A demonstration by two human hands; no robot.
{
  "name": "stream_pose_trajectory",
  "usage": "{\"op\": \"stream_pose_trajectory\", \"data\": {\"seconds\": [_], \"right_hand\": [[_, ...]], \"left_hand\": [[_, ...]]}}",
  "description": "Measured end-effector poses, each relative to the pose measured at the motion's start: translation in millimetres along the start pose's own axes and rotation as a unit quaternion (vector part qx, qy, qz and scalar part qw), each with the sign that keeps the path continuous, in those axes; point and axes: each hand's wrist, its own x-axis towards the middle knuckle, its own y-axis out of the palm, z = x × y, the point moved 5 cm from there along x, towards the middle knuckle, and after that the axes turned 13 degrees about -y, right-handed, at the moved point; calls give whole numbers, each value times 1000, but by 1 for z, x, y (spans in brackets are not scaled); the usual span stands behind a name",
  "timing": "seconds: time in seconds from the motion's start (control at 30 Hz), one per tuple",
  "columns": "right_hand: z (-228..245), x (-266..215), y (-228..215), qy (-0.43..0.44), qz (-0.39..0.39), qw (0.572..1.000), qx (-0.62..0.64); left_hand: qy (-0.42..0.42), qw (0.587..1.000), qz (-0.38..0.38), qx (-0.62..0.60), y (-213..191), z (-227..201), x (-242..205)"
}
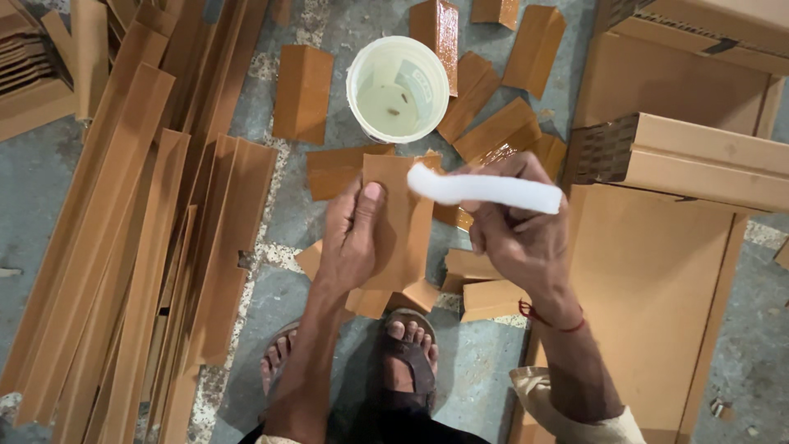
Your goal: The person applies glue from a white bottle onto small rectangular wooden pieces one at a time. After applying glue, the person places the pieces into a cardboard box.
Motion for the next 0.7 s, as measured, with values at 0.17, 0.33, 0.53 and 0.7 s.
{"op": "stream_pose_trajectory", "data": {"seconds": [0.17,0.33,0.53,0.7], "right_hand": [[6,-8,9,-75,131,987,-60],[2,-43,18,-30,178,978,-105],[10,-51,-6,-25,151,988,-28],[13,2,-35,-61,15,994,-84]], "left_hand": [[9,1000,-20,1,-6,7,0],[9,999,-38,-18,-14,12,3],[10,998,-20,-58,-8,10,8],[3,999,-9,-52,0,15,7]]}}
